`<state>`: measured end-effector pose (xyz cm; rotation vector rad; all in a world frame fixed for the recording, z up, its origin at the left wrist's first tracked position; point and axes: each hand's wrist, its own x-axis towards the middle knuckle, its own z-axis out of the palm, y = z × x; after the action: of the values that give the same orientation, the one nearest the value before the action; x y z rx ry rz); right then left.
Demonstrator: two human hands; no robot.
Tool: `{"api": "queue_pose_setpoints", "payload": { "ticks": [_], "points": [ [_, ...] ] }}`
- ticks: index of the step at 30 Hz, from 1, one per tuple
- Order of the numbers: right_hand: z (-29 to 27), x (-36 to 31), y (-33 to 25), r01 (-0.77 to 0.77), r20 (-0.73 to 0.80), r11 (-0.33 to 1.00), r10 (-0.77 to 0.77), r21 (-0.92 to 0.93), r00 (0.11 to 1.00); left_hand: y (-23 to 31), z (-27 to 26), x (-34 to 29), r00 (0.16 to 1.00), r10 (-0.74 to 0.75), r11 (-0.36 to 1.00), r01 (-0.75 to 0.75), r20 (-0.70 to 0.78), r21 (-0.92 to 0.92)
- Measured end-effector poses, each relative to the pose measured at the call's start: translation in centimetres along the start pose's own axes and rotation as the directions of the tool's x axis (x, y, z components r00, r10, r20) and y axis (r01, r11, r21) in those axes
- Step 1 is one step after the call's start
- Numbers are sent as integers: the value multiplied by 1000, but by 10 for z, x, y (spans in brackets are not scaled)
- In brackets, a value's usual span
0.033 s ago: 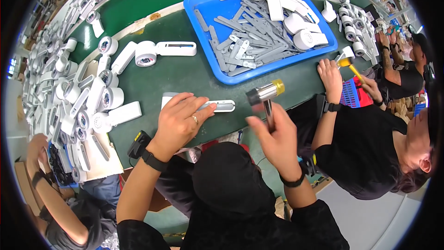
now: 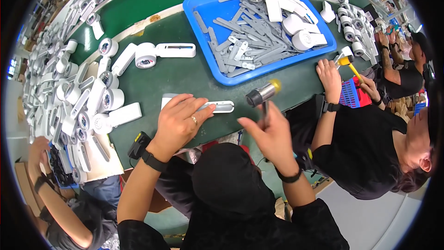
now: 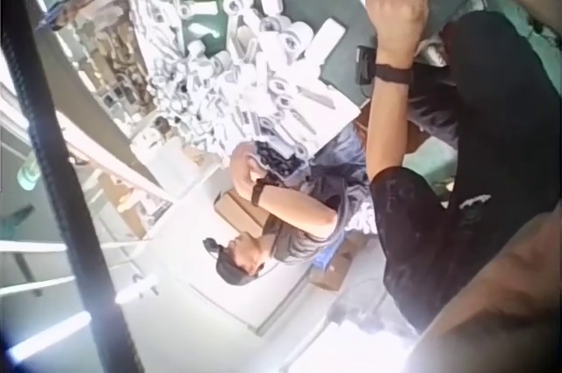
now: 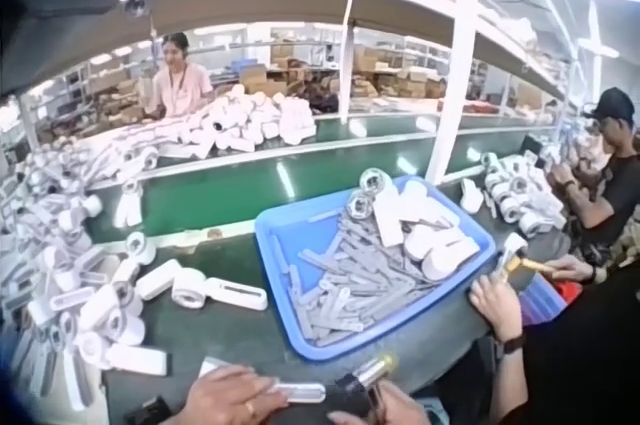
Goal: Assemble plastic handheld tool components by inserting pins and using a mallet to secure them.
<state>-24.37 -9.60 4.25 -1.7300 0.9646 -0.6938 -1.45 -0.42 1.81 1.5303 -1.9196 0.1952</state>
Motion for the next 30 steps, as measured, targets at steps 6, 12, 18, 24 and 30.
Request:
{"api": "queue_pose_setpoints", "payload": {
  "ticks": [6, 12, 18, 24, 30],
  "points": [
    [37, 31, 42, 209, 141, 976, -216, 62, 966, 1, -1, 0, 999, -34, 999, 34, 4, -23],
    [42, 15, 31, 137, 48, 989, -135, -45, 990, -2, -6, 3, 998, -29, 999, 30, 54, -15],
    [39, 15, 32, 74, 58, 997, -74, 5, 996, 2, -2, 3, 996, -26, 999, 29, 83, -34],
    [4, 7, 2, -46, 99, 998, 50, -33, 994, 3, -3, 2, 998, -4, 1000, 6, 66, -21],
    [-13, -13, 7, 80, 118, 985, -62, -155, 991, 1, -5, 2, 997, -10, 999, 12, 80, -31]
  ]
}}
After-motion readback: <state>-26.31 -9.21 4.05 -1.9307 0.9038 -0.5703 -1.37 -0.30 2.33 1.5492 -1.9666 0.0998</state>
